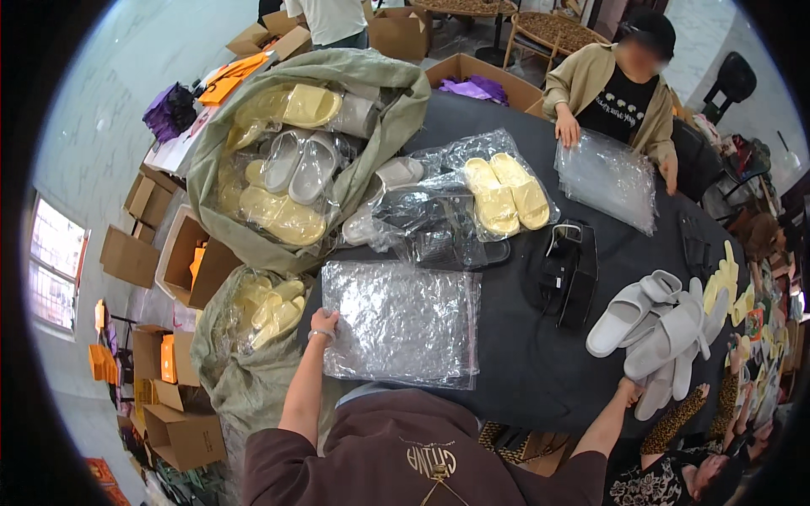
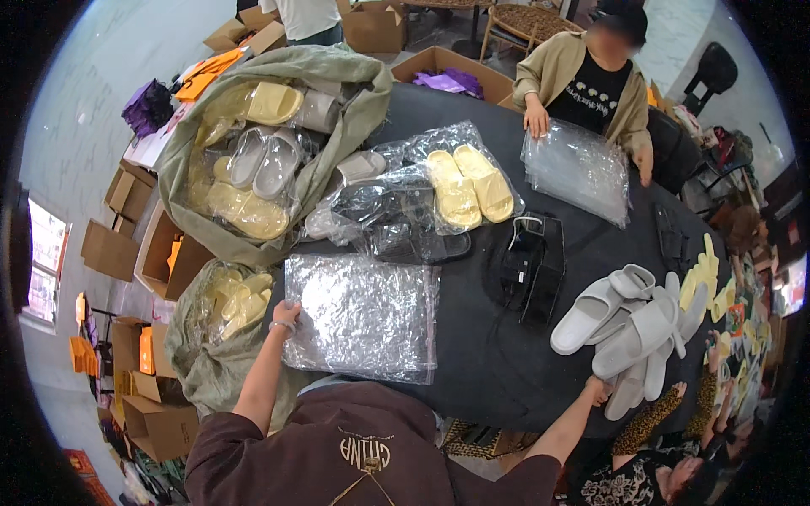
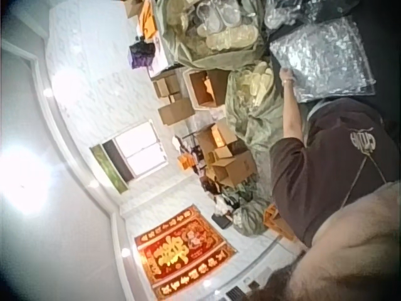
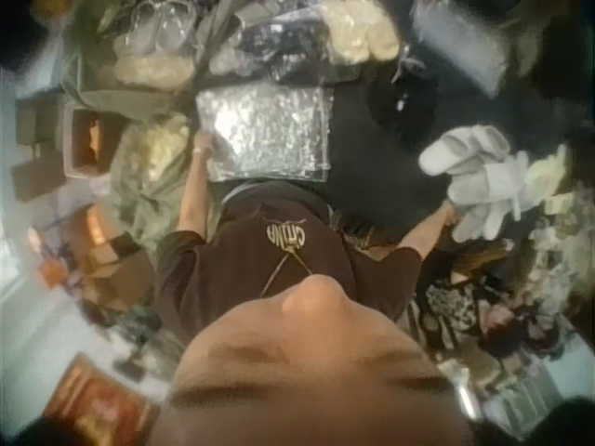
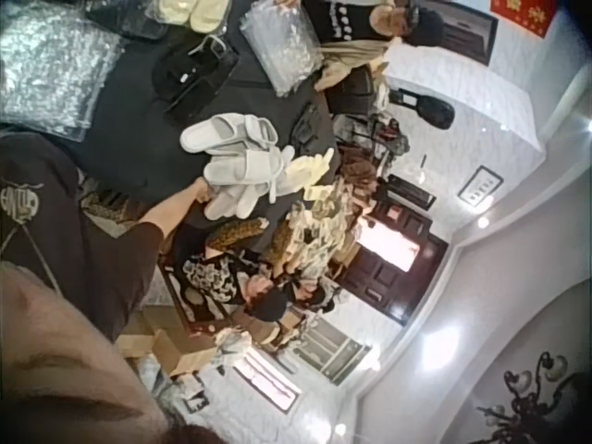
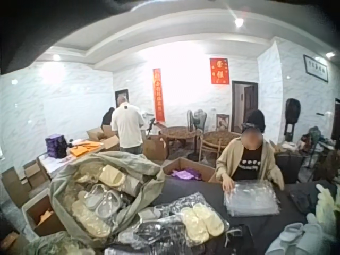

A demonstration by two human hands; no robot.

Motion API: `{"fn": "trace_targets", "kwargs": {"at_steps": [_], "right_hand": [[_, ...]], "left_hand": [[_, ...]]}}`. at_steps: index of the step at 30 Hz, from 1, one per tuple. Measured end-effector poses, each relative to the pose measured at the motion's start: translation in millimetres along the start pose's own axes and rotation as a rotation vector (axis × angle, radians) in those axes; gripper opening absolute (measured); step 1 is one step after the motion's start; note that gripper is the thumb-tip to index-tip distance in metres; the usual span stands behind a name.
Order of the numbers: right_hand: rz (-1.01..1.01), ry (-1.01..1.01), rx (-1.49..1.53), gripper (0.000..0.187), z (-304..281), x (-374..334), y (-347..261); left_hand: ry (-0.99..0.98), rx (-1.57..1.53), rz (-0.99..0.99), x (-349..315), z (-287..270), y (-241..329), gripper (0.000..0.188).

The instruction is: The person unpacks a large green sack filled with slippers and places them on a table. They then pick up pairs of white and black slippers, place them into clear plastic bags, and seal the bags. The person stacks the packaged slippers on the table while other workers in the background handle similar items.

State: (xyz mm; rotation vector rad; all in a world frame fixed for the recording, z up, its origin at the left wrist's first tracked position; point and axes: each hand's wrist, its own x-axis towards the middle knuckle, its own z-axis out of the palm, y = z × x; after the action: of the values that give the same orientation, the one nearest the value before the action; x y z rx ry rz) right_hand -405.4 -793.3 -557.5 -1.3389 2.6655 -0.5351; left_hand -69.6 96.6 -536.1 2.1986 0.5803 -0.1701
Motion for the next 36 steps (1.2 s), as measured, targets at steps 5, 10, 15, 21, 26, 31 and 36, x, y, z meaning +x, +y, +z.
{"fn": "trace_targets", "kwargs": {"at_steps": [5,10,15,21,26,31,36], "right_hand": [[-0.098,-0.359,-0.098,0.08,3,-66,-25],[-0.226,-0.301,-0.117,0.079,-77,-79,12],[-0.383,-0.299,0.092,0.062,-109,-142,52],[-0.72,-0.681,0.702,0.049,-189,-257,32],[-0.705,-0.865,0.758,0.034,-206,-302,36],[-1.014,-0.891,0.742,0.024,-239,-338,37],[-1.221,-0.591,0.64,0.021,-306,-371,34]], "left_hand": [[0.085,0.034,-0.103,-21,-42,-2,0.03],[0.023,0.058,-0.075,-21,-17,13,0.024],[0.362,0.25,0.156,-48,-11,68,0.047],[0.276,0.146,0.608,-21,17,143,0.068],[0.013,-0.071,0.354,46,66,207,0.093],[-0.112,-0.192,0.199,116,86,203,0.094],[-0.237,-0.242,0.35,69,76,285,0.053]]}}
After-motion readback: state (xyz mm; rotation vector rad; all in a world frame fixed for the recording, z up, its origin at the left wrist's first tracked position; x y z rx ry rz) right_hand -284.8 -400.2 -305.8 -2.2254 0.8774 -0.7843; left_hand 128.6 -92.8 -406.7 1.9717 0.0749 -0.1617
